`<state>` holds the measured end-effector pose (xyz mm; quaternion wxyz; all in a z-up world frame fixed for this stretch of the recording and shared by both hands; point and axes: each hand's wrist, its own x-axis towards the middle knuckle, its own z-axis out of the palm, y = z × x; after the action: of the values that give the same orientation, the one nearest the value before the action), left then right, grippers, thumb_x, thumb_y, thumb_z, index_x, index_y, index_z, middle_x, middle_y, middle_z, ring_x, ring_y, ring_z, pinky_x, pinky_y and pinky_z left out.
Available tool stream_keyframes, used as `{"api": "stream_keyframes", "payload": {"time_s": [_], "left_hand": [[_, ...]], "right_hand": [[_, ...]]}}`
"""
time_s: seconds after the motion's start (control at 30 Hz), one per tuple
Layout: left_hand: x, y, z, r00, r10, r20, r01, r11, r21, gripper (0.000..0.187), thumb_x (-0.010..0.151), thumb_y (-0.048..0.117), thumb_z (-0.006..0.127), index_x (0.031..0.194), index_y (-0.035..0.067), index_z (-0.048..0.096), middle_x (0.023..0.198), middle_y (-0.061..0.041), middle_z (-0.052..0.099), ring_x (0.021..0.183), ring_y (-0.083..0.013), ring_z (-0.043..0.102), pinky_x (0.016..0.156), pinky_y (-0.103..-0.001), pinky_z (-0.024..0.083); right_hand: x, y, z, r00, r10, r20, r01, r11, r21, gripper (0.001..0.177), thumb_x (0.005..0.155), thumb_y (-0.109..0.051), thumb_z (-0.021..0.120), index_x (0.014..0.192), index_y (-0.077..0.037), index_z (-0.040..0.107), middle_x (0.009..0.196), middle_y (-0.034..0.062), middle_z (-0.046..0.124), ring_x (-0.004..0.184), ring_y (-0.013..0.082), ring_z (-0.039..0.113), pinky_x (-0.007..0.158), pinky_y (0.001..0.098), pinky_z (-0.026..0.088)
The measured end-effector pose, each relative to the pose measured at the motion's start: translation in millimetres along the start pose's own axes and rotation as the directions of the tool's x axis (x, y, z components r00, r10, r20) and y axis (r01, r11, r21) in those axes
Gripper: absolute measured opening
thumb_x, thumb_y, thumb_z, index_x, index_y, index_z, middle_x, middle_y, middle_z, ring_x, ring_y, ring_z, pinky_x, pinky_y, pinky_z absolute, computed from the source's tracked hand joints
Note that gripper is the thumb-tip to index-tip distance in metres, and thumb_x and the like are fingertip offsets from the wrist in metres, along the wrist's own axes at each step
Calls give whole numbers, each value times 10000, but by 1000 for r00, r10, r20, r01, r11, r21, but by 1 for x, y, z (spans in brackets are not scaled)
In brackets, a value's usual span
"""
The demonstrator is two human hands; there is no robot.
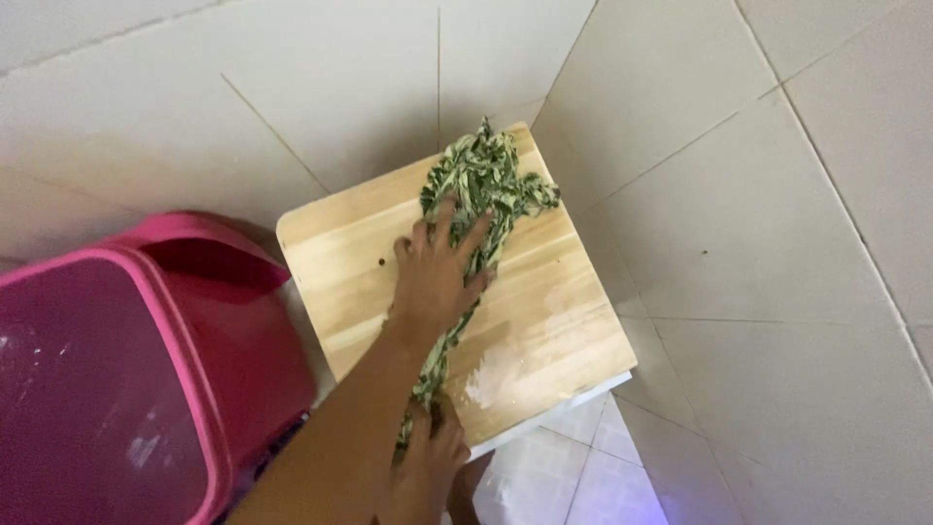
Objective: Hand-washing and scrubbing clothes on a wooden board using water from a tap and a bucket.
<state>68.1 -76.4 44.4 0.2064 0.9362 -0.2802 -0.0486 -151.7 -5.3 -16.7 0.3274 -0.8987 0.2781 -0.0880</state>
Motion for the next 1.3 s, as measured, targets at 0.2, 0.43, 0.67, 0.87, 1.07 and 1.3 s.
{"api": "stream_keyframes", "payload": {"time_s": [0.2, 0.43, 0.67, 0.87, 1.07, 1.3], "left_hand": [[-2, -26, 13, 991, 110, 73, -116, 991, 73, 582, 852, 248, 746, 1382, 175, 516, 1388, -192, 480, 1266, -429, 469, 976, -577, 455], [-83, -57, -38, 896, -416, 155, 405, 909, 94, 787, 867, 425, 725, 1379, -46, 357, 1074, -263, 660, 882, -399, 703, 719, -487, 603], [-192, -39, -4, 674, -673, 305, 581, 737, 345, 483, 982, 618, 545, 1125, 171, 658, 843, -163, 755, 792, -337, 762, 732, -480, 611], [-158, -26, -29, 936, -52, -349, 109, 983, 147, 851, 620, 520, 797, 1319, 88, 575, 1317, -269, 594, 1272, -429, 538, 1032, -639, 394], [-160, -61, -11, 971, -238, -19, 239, 967, 93, 776, 755, 465, 825, 1375, 105, 525, 1351, -279, 566, 1180, -432, 572, 886, -525, 486], [-112, -3, -56, 650, -624, 434, 714, 696, -68, 912, 812, 418, 781, 1539, 131, 311, 1135, -260, 689, 984, -448, 687, 875, -523, 546]], "right_hand": [[33, 14, -65, 934, 49, 353, -90, 991, 100, 524, 716, -211, 827, 1163, -76, 589, 1312, 209, 497, 1283, 415, 447, 1033, 547, 358], [130, 105, -145, 791, -355, 499, 391, 920, 34, 488, 610, -63, 831, 1062, -76, 648, 1340, 130, 574, 1293, 372, 479, 1039, 562, 337], [273, 92, -96, 730, -554, 400, 677, 662, -320, 509, 717, 78, 704, 1193, -103, 701, 1330, 72, 607, 1363, 309, 441, 1131, 569, 278], [304, 26, -44, 849, -468, 245, 528, 775, -347, 345, 858, 95, 602, 1047, -177, 695, 1479, 49, 529, 1483, 237, 397, 1248, 566, 200], [259, 36, -22, 926, -352, -137, 300, 905, -300, 971, 895, -670, 709, 1549, -16, 413, 1564, 385, 187, 1414, 582, 100, 1091, 732, 41], [301, 23, -32, 887, -444, 126, 456, 887, -80, 541, 999, -211, 579, 1514, -139, 431, 1600, 121, 384, 1517, 351, 316, 1192, 614, 195]]}}
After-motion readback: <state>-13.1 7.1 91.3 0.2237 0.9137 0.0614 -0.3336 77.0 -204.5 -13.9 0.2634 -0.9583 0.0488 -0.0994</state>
